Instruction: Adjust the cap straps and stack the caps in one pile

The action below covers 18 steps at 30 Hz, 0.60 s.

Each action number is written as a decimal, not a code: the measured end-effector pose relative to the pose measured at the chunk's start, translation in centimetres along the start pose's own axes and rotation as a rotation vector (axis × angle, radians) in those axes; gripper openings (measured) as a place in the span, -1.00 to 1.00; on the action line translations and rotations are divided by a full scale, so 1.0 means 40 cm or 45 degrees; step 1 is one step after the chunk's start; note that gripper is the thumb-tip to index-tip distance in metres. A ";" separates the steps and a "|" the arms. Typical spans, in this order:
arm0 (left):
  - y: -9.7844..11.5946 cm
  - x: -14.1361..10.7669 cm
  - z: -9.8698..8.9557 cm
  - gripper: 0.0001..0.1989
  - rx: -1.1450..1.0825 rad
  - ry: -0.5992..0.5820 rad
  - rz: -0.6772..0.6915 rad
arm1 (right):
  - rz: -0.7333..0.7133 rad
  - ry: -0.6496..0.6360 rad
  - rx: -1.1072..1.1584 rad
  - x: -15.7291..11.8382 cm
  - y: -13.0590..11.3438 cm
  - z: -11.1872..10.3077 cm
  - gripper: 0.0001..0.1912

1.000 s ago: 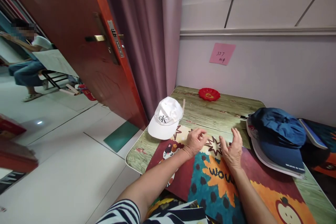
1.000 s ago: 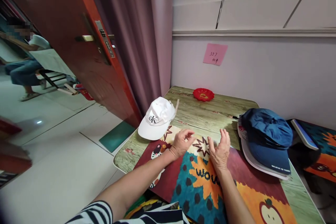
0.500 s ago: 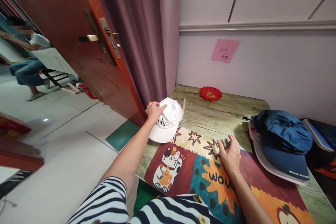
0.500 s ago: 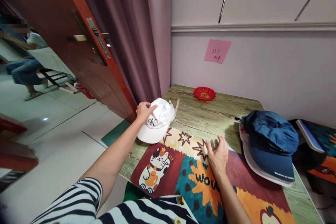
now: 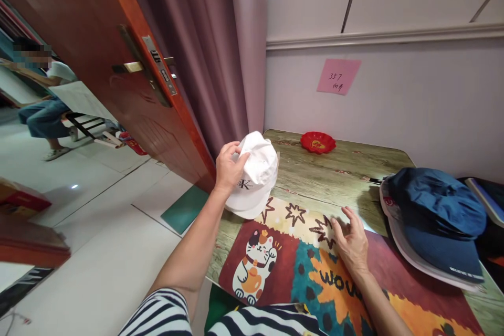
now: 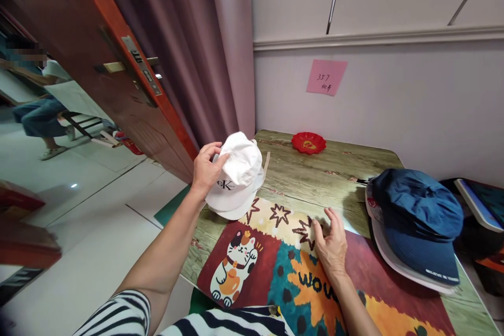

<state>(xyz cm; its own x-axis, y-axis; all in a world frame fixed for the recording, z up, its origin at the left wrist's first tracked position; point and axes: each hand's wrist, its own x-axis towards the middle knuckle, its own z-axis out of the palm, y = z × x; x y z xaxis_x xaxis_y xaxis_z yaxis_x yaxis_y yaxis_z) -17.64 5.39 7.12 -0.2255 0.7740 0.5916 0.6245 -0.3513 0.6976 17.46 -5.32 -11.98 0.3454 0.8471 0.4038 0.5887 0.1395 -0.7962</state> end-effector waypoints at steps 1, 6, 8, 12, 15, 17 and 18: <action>0.023 0.003 -0.006 -0.82 -0.141 0.001 -0.015 | 0.013 -0.060 0.061 0.006 -0.024 0.001 -0.44; 0.153 -0.021 0.025 -0.74 -0.802 -0.062 -0.204 | 0.315 -0.418 0.730 0.081 -0.206 -0.001 -0.41; 0.201 -0.058 0.060 -0.73 -0.918 -0.060 -0.269 | 0.405 -0.569 1.070 0.116 -0.275 0.000 -0.39; 0.237 -0.143 0.128 -0.71 -0.947 -0.244 -0.364 | 0.636 -0.809 1.544 0.160 -0.329 -0.004 -0.33; 0.198 -0.167 0.153 -0.68 -0.879 -0.478 -0.344 | 0.765 -0.781 1.665 0.172 -0.305 -0.029 -0.40; 0.157 -0.162 0.164 -0.57 -0.916 -0.535 -0.501 | 0.785 -0.760 1.728 0.177 -0.282 -0.053 -0.44; 0.138 -0.158 0.171 -0.49 -0.978 -0.585 -0.647 | 0.777 -0.758 1.762 0.179 -0.273 -0.065 -0.44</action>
<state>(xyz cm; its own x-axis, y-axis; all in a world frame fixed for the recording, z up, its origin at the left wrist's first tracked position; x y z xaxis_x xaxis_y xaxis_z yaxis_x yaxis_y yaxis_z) -7.65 2.14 4.48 0.0795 0.9953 0.0555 -0.1479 -0.0433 0.9881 15.39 -2.10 0.80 -0.2414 0.9681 -0.0665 -0.7070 -0.2224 -0.6713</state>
